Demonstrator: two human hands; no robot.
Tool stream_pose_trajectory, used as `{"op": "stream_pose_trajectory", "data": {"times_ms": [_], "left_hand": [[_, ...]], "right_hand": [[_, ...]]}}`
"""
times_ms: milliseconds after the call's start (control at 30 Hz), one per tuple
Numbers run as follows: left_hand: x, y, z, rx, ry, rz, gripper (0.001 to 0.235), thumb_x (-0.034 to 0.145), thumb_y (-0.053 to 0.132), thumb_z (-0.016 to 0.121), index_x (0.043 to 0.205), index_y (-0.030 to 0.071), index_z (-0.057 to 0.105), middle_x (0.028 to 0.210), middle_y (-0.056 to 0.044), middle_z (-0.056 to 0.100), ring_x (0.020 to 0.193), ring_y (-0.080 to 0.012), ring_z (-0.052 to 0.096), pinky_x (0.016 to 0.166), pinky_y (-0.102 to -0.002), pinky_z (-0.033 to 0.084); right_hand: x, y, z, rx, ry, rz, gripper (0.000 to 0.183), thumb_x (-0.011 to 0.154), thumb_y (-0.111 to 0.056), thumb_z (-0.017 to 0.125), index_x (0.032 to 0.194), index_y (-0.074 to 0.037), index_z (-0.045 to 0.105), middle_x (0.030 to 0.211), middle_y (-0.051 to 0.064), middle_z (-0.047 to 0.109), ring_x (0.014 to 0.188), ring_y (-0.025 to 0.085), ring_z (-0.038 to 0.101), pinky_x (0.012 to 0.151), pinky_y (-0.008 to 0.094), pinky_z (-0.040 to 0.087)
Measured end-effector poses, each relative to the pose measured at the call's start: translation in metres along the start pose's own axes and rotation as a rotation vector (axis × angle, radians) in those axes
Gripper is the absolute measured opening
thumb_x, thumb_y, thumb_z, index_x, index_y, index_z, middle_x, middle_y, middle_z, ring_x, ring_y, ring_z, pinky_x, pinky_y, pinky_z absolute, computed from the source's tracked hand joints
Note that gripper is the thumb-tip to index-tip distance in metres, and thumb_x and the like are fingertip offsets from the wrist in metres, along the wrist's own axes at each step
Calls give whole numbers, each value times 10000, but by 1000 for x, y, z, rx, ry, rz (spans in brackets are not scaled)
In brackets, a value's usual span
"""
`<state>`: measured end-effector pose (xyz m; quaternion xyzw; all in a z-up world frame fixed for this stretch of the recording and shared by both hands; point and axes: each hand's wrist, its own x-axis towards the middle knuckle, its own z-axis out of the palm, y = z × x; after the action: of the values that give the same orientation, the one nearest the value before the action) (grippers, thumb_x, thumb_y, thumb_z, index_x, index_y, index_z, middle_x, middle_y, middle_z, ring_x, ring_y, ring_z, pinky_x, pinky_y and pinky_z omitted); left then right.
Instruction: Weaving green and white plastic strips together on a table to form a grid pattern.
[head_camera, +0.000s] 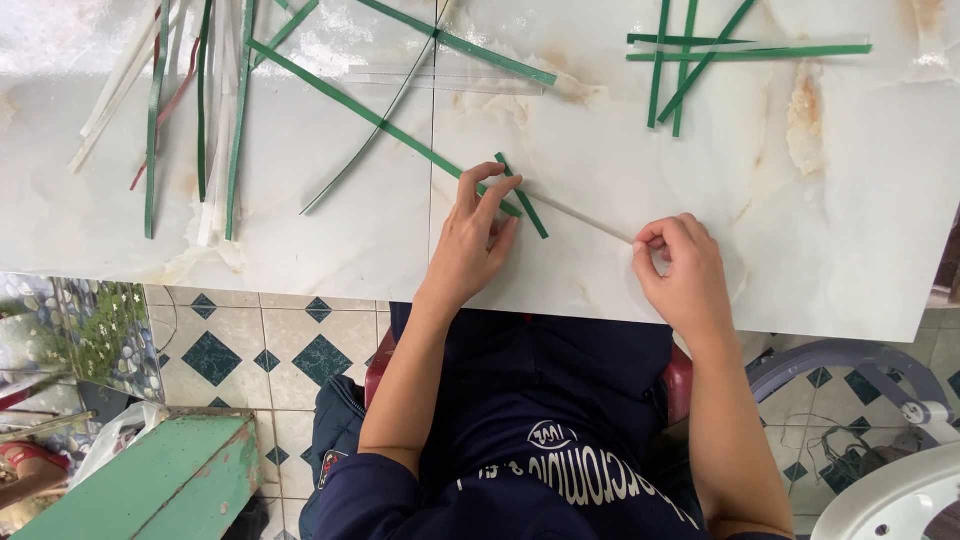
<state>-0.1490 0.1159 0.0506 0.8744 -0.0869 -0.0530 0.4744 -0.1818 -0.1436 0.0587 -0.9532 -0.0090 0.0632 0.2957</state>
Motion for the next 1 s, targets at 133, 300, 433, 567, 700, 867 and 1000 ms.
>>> {"op": "stream_pose_trajectory", "data": {"times_ms": [133,300,433,567,700,867,1000], "left_hand": [[1,2,-2,-15,-2,-7,446,844,-56,684,1260,54,566,1305,-149,434,843,-285,686,765,-367,621],[1,2,-4,-17,3,37,389,901,3,633,1268,75,526,1315,-135,409,716,-207,597,667,-330,573],[1,5,-6,-7,-18,42,349,945,44,584,1278,93,491,1341,-122,380,672,-167,522,608,-313,525],[3,7,-7,-10,-17,25,345,950,66,584,1284,90,499,1333,-120,385,659,-152,541,612,-296,541],[12,9,-4,-58,96,35,282,972,95,571,1251,74,535,1248,-103,437,536,-121,457,586,-250,498],[51,28,22,8,320,300,163,976,5,603,1113,88,633,1063,-74,517,603,-144,458,629,-268,442],[108,36,65,324,143,537,402,885,-58,549,1242,126,559,1289,-65,537,1163,-274,545,931,-417,486]], "right_hand": [[11,18,-9,137,22,-54,33,948,-118,690,935,-123,661,821,40,568,750,219,600,698,308,517],[54,35,-24,170,270,-125,112,1049,-48,659,948,0,649,834,110,626,749,217,605,677,310,484],[104,53,-19,206,358,-138,292,1123,-82,641,846,10,623,782,72,670,690,123,561,645,272,437],[138,61,-12,161,353,-118,365,1132,-175,694,818,-18,597,698,24,586,681,118,552,640,274,448],[154,60,-11,0,273,103,358,1053,-344,751,796,-126,629,688,-63,627,639,120,601,579,344,478],[158,61,-12,-18,222,181,364,1029,-334,758,764,-143,598,666,-65,603,623,126,578,575,345,473],[158,61,-12,-45,244,136,352,1029,-333,758,769,-142,619,662,-62,613,605,140,583,558,357,470]]}}
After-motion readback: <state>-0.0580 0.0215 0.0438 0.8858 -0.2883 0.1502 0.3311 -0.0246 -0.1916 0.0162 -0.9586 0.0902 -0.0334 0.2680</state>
